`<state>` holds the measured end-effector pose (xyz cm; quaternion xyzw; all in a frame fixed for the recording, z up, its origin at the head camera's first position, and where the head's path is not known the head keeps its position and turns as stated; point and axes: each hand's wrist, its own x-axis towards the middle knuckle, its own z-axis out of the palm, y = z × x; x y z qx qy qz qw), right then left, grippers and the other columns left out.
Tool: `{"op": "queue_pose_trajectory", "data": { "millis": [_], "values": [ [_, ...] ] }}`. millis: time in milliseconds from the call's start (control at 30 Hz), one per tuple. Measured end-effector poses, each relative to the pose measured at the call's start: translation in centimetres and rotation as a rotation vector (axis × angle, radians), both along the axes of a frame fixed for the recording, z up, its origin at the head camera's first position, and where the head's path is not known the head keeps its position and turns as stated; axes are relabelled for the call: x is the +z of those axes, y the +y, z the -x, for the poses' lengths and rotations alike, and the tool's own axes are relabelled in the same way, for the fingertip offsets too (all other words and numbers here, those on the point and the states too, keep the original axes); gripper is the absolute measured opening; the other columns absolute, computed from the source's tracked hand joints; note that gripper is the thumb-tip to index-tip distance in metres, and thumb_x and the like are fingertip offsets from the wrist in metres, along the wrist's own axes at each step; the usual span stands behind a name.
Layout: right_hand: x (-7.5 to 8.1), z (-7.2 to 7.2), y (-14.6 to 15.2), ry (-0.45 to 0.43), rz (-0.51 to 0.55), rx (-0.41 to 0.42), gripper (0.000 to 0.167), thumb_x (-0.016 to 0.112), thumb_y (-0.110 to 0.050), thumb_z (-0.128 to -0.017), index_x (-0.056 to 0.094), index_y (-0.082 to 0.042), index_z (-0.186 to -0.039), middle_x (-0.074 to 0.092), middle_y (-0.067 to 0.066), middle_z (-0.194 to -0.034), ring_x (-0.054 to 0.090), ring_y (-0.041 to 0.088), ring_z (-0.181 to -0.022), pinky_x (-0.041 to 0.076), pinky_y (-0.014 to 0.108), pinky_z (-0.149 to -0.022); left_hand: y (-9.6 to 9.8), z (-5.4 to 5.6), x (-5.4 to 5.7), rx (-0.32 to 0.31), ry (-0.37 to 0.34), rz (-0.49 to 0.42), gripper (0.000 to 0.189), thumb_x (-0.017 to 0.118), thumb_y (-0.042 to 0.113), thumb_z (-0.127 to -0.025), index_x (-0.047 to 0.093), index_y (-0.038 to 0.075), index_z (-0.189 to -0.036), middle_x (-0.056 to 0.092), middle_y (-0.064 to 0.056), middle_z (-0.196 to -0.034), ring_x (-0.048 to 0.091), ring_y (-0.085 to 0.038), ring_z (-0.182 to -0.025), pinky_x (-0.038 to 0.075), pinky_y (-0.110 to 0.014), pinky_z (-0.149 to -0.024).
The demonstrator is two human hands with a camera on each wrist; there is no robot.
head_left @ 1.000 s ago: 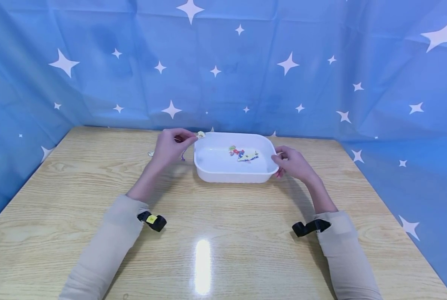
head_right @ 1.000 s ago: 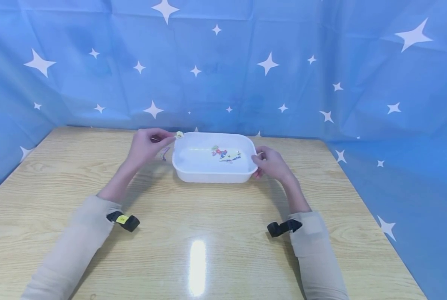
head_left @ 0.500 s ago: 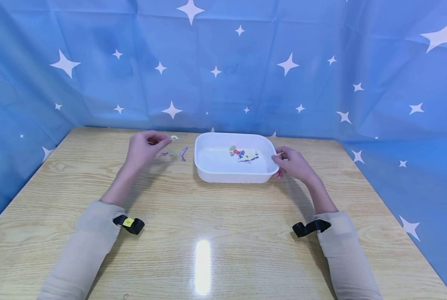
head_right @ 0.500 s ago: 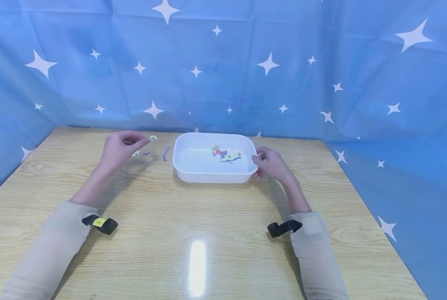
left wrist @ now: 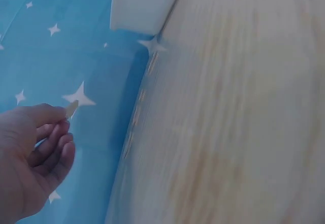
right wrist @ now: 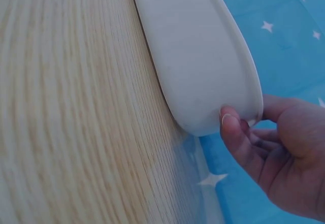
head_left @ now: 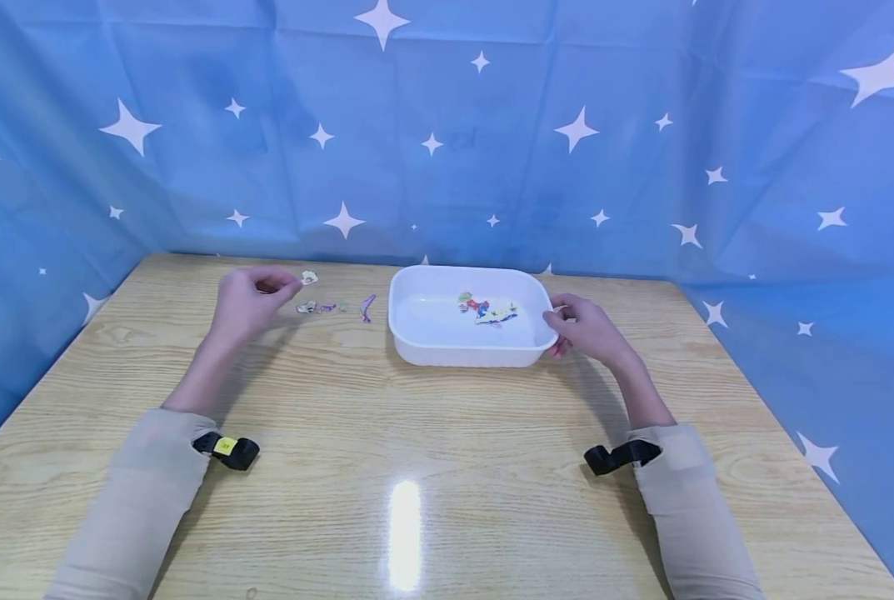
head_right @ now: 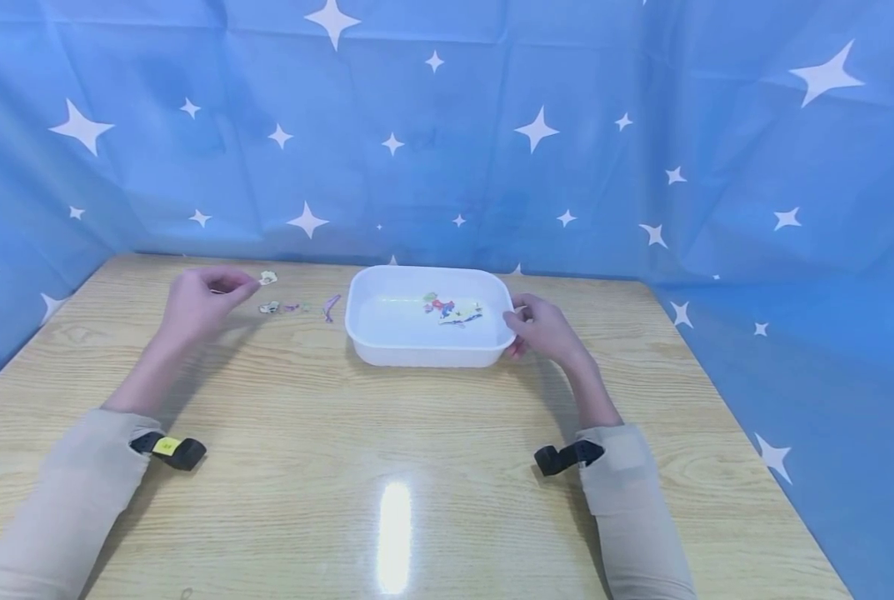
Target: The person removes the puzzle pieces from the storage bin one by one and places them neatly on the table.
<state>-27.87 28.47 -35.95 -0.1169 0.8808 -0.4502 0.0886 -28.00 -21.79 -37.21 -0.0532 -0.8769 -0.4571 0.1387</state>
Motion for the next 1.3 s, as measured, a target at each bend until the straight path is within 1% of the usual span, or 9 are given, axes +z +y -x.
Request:
{"op": "queue_pose_trajectory", "data": {
  "millis": [233,300,467,567,667,767,933,1100,1300],
  "values": [
    [-0.2,0.0,0.0,0.007,-0.017,0.008,0.051,0.051,-0.019,-0.107,0.037,0.011,-0.146,0.063,0.02,-0.097,0.069,0.026,-0.063,0.06,0.049,-0.064,-2.1,-0.1,-0.4,0.012,-0.078,0.035,0.028,0.07,0.023,-0.096,0.074,-0.002,-0.108,0.073,-0.016,-0.101,0.062,-0.015,-0.081,0.048,-0.018,-0.067],
    [-0.2,0.0,0.0,0.006,-0.017,0.006,0.05,0.052,-0.019,-0.107,0.038,0.011,-0.145,0.063,0.021,-0.097,0.069,0.026,-0.063,0.06,0.049,-0.064,-2.4,-0.1,-0.6,0.017,-0.098,0.05,0.028,0.07,0.023,-0.096,0.074,-0.003,-0.108,0.073,-0.018,-0.101,0.063,-0.017,-0.083,0.049,-0.018,-0.066],
    [-0.1,-0.1,0.1,0.007,-0.018,0.002,0.048,0.052,-0.017,-0.106,0.04,0.011,-0.143,0.062,0.021,-0.095,0.069,0.026,-0.063,0.06,0.048,-0.064,-2.9,-0.4,-0.6,-0.01,-0.19,0.092,0.028,0.069,0.018,-0.096,0.073,-0.005,-0.11,0.071,-0.023,-0.106,0.067,-0.029,-0.087,0.052,-0.022,-0.064],
    [-0.2,-0.1,0.0,0.005,-0.016,0.004,0.049,0.052,-0.017,-0.106,0.039,0.012,-0.144,0.063,0.02,-0.094,0.069,0.026,-0.063,0.06,0.048,-0.064,-3.1,-0.5,-0.6,-0.021,-0.233,0.112,0.028,0.069,0.016,-0.095,0.072,-0.006,-0.111,0.071,-0.023,-0.103,0.067,-0.027,-0.082,0.053,-0.025,-0.063],
    [-0.2,-0.1,0.0,0.004,-0.01,0.008,0.051,0.052,-0.018,-0.107,0.037,0.012,-0.146,0.063,0.02,-0.095,0.069,0.027,-0.063,0.06,0.049,-0.064,-3.4,-0.4,-0.9,-0.017,-0.24,0.133,0.026,0.07,0.015,-0.093,0.073,-0.007,-0.108,0.072,-0.022,-0.099,0.065,-0.021,-0.075,0.053,-0.025,-0.061],
    [-0.2,0.0,0.0,0.008,-0.012,0.009,0.051,0.052,-0.018,-0.107,0.037,0.011,-0.146,0.062,0.02,-0.095,0.069,0.027,-0.063,0.06,0.049,-0.064,-3.6,-0.3,-1.0,-0.009,-0.252,0.14,0.027,0.07,0.014,-0.093,0.072,-0.009,-0.108,0.071,-0.023,-0.098,0.066,-0.018,-0.073,0.052,-0.023,-0.06],
    [-0.1,0.1,0.0,0.006,-0.018,0.008,0.051,0.051,-0.019,-0.107,0.037,0.012,-0.146,0.062,0.022,-0.097,0.069,0.028,-0.064,0.06,0.049,-0.065,-3.5,-0.4,-0.9,0.019,-0.273,0.144,0.028,0.07,0.013,-0.094,0.071,-0.01,-0.11,0.071,-0.025,-0.098,0.067,-0.024,-0.076,0.051,-0.023,-0.06],
    [0.0,-0.1,-0.1,0.006,-0.012,0.012,0.052,0.052,-0.019,-0.107,0.037,0.012,-0.146,0.062,0.022,-0.098,0.069,0.028,-0.064,0.06,0.049,-0.065,-3.4,-0.5,-0.8,0.031,-0.281,0.141,0.028,0.068,0.011,-0.095,0.069,-0.011,-0.111,0.069,-0.028,-0.104,0.068,-0.031,-0.083,0.053,-0.024,-0.063],
    [0.1,-0.1,-0.1,0.008,-0.012,0.013,0.052,0.052,-0.019,-0.107,0.037,0.011,-0.146,0.062,0.021,-0.095,0.069,0.028,-0.064,0.06,0.05,-0.065,-3.4,-0.4,-0.9,0.037,-0.301,0.122,0.029,0.065,0.011,-0.094,0.068,-0.01,-0.113,0.068,-0.027,-0.106,0.068,-0.03,-0.084,0.054,-0.027,-0.066]
  ]
}}
